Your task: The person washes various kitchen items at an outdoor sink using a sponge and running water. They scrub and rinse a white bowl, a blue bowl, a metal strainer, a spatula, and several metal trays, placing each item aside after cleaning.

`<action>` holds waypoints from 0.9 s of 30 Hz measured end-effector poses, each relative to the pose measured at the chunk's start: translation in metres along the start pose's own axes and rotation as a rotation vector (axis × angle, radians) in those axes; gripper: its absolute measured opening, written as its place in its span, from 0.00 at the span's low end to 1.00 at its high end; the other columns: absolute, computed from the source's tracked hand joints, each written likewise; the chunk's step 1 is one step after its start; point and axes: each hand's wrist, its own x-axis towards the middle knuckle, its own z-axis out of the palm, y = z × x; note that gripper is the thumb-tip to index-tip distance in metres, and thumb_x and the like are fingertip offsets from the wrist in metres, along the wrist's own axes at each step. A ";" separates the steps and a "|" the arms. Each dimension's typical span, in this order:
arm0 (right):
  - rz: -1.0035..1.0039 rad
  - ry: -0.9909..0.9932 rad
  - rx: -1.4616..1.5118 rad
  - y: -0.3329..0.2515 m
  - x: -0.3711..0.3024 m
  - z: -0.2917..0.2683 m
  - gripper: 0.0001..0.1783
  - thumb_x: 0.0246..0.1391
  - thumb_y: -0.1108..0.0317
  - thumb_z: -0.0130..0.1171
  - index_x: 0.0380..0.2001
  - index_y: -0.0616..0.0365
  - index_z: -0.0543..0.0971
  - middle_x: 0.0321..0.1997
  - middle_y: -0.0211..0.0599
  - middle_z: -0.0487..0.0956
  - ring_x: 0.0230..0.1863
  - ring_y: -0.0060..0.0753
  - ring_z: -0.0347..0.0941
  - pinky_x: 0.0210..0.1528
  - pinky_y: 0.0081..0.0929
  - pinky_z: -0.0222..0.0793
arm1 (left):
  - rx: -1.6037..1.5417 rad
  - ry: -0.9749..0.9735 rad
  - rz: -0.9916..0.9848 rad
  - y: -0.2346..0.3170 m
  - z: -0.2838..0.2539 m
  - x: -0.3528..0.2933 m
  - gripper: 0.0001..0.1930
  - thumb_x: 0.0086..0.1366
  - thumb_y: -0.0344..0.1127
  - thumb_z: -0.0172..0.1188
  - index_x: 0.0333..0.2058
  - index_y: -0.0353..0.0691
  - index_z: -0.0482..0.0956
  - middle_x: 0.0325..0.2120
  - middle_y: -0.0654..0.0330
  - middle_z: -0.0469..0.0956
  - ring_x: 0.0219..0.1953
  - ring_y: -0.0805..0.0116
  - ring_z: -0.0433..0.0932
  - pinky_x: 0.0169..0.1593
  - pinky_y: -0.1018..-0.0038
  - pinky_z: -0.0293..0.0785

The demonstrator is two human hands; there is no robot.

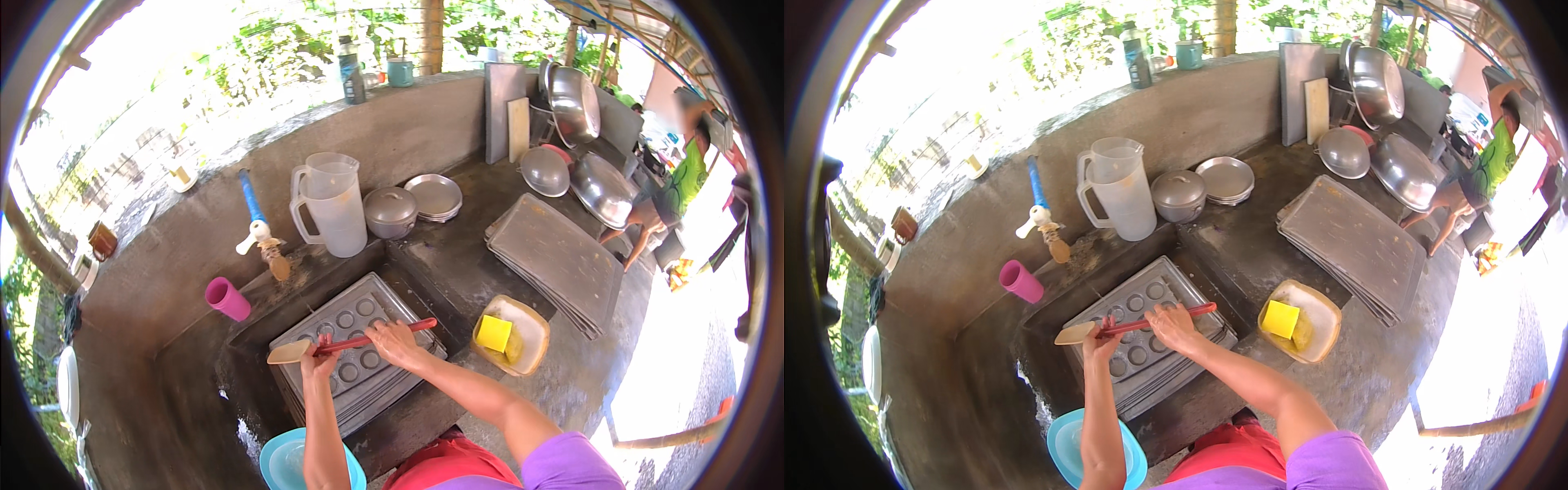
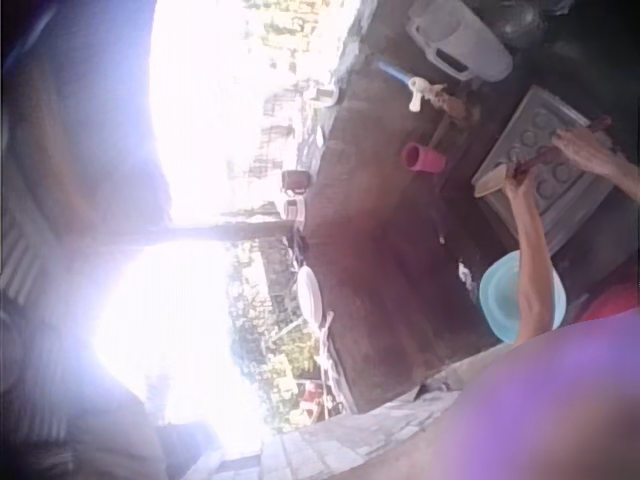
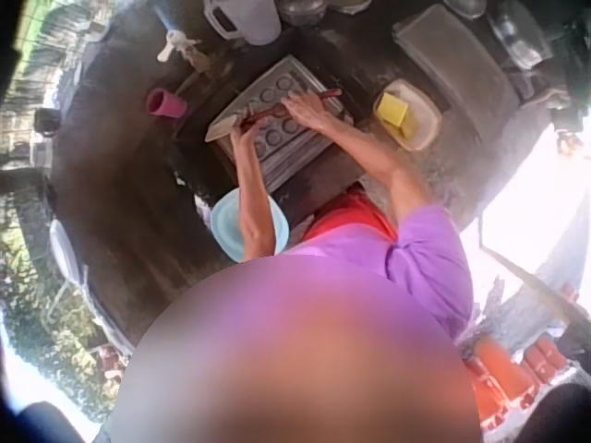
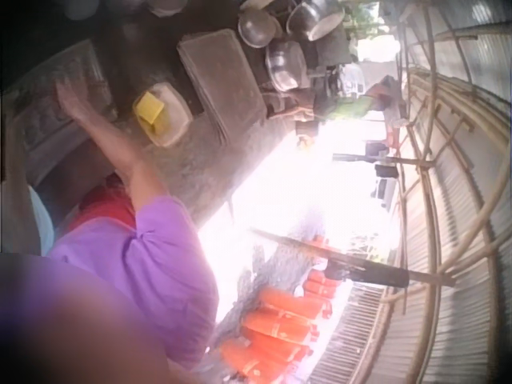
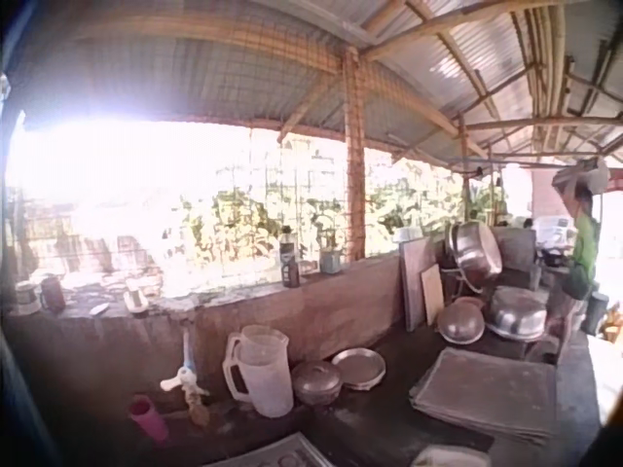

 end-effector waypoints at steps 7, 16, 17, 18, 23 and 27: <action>0.196 -0.007 0.071 0.043 -0.042 -0.037 0.08 0.53 0.65 0.45 0.32 0.52 0.73 0.28 0.39 0.77 0.28 0.43 0.76 0.26 0.39 0.69 | 0.506 -0.171 0.036 -0.036 0.001 -0.022 0.14 0.52 0.32 0.51 0.37 0.33 0.65 0.56 0.47 0.50 0.53 0.51 0.56 0.55 0.57 0.59; 0.447 -0.014 0.078 0.138 -0.109 -0.107 0.08 0.52 0.63 0.48 0.30 0.51 0.76 0.25 0.42 0.77 0.30 0.46 0.76 0.30 0.41 0.69 | 0.656 -0.213 0.113 -0.148 0.041 -0.021 0.16 0.52 0.30 0.54 0.41 0.34 0.67 0.43 0.57 0.64 0.43 0.56 0.63 0.50 0.66 0.61; 0.463 0.053 0.133 0.154 -0.117 -0.116 0.09 0.52 0.62 0.49 0.32 0.52 0.76 0.25 0.44 0.77 0.30 0.46 0.76 0.31 0.42 0.69 | 0.624 -0.178 0.110 -0.169 0.054 -0.023 0.20 0.53 0.30 0.53 0.46 0.33 0.66 0.46 0.55 0.65 0.48 0.57 0.64 0.53 0.67 0.59; 0.517 0.068 0.178 0.171 -0.124 -0.124 0.10 0.52 0.61 0.50 0.34 0.52 0.76 0.26 0.45 0.77 0.31 0.46 0.75 0.32 0.42 0.69 | 0.675 -0.220 0.116 -0.192 0.065 -0.026 0.22 0.53 0.30 0.52 0.48 0.33 0.65 0.48 0.55 0.64 0.50 0.57 0.63 0.53 0.67 0.59; 0.712 0.275 0.625 0.294 -0.161 -0.171 0.10 0.53 0.65 0.49 0.35 0.57 0.75 0.20 0.42 0.76 0.24 0.43 0.74 0.28 0.36 0.67 | 0.922 -0.481 0.057 -0.337 0.113 -0.050 0.27 0.55 0.28 0.52 0.55 0.32 0.60 0.54 0.54 0.61 0.51 0.60 0.66 0.55 0.69 0.60; 0.872 0.443 0.774 0.440 -0.181 -0.210 0.09 0.51 0.71 0.49 0.35 0.62 0.74 0.20 0.45 0.75 0.23 0.42 0.74 0.28 0.33 0.67 | 0.993 -0.612 0.056 -0.462 0.146 -0.042 0.27 0.54 0.28 0.53 0.54 0.31 0.61 0.56 0.54 0.60 0.51 0.64 0.67 0.53 0.73 0.62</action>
